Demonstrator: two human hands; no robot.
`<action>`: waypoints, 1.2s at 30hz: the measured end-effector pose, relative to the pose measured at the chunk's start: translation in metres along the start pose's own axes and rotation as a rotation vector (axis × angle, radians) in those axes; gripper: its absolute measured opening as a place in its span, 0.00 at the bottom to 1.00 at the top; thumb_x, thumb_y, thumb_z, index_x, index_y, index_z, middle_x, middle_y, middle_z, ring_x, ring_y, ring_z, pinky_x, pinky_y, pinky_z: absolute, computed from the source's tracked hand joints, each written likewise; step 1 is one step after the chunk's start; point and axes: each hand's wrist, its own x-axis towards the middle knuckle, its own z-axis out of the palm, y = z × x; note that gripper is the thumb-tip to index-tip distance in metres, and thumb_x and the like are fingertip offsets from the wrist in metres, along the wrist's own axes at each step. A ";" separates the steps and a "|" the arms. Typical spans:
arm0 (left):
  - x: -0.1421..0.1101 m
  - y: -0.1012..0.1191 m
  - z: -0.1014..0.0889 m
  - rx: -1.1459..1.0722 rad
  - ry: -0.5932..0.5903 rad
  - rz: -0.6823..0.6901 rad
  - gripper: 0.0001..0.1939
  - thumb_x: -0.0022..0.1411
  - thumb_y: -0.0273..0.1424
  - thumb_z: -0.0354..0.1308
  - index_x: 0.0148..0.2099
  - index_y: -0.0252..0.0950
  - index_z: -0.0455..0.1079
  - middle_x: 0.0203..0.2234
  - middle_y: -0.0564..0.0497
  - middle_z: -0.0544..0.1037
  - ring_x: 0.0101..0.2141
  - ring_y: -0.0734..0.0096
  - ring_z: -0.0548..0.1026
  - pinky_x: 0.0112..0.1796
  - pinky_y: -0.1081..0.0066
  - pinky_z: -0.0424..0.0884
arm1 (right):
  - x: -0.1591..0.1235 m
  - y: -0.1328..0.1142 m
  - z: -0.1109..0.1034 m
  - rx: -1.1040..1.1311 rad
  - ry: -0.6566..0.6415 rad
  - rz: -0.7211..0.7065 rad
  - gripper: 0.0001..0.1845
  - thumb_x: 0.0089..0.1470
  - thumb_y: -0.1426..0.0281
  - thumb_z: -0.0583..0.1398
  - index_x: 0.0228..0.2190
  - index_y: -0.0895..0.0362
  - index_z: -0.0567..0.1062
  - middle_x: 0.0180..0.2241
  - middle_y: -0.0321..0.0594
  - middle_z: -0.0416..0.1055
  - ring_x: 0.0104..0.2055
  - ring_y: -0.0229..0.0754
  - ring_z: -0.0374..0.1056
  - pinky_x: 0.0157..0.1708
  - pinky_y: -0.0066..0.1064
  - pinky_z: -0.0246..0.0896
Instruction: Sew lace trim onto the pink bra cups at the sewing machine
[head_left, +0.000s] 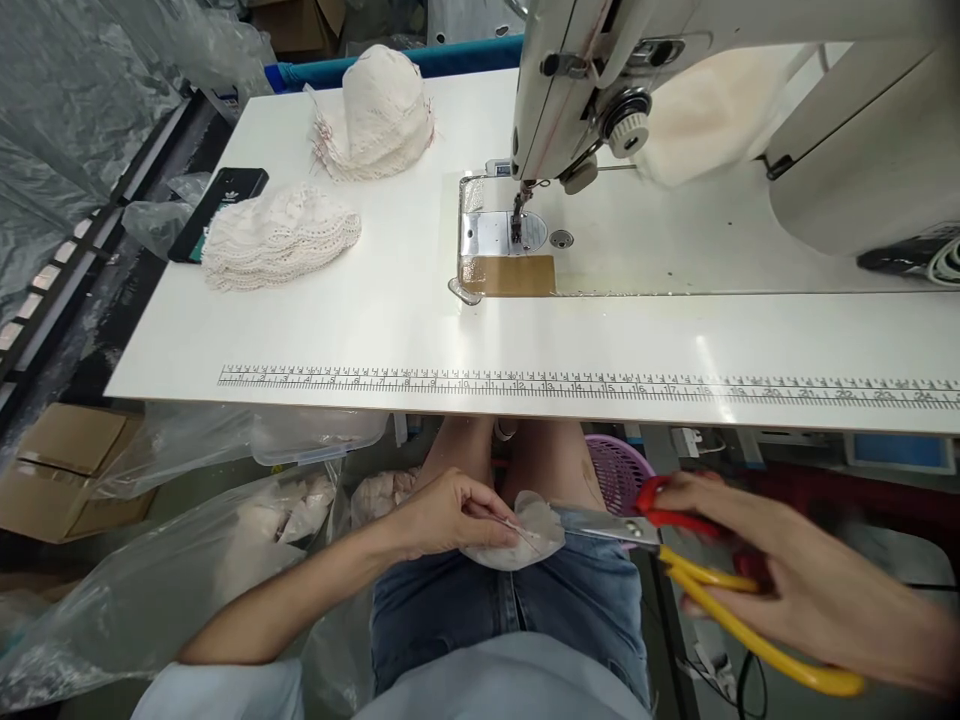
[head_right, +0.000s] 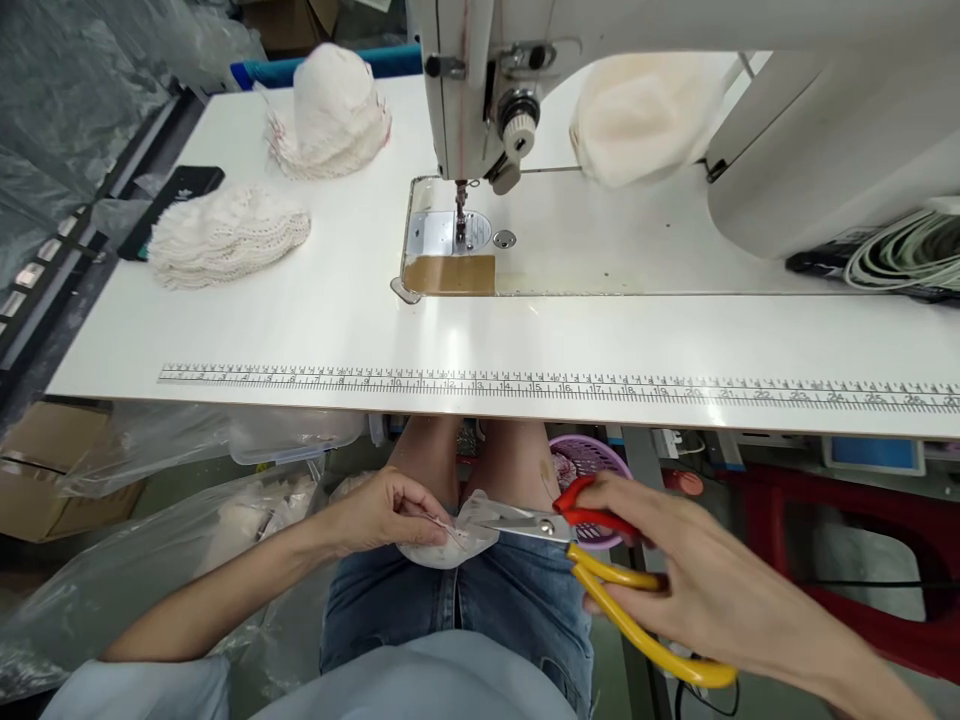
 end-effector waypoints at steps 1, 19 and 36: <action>-0.001 0.001 0.000 0.004 0.002 0.000 0.17 0.44 0.38 0.68 0.35 0.32 0.78 0.27 0.47 0.80 0.26 0.73 0.73 0.29 0.77 0.66 | -0.001 -0.003 0.012 0.014 -0.078 -0.017 0.28 0.37 0.55 0.68 0.43 0.47 0.74 0.43 0.43 0.74 0.43 0.53 0.71 0.39 0.34 0.70; 0.000 0.003 0.004 -0.007 0.095 -0.021 0.14 0.43 0.36 0.68 0.33 0.33 0.79 0.21 0.50 0.78 0.20 0.81 0.67 0.22 0.80 0.60 | 0.003 -0.019 0.044 0.215 -0.267 -0.014 0.21 0.44 0.58 0.65 0.41 0.50 0.73 0.42 0.42 0.73 0.41 0.49 0.70 0.39 0.33 0.68; 0.003 -0.001 0.001 -0.009 0.067 0.016 0.15 0.44 0.36 0.68 0.33 0.31 0.79 0.22 0.48 0.78 0.21 0.80 0.67 0.23 0.80 0.60 | 0.001 -0.005 0.056 0.292 -0.301 -0.075 0.14 0.52 0.61 0.61 0.40 0.53 0.72 0.37 0.42 0.73 0.34 0.44 0.70 0.31 0.28 0.67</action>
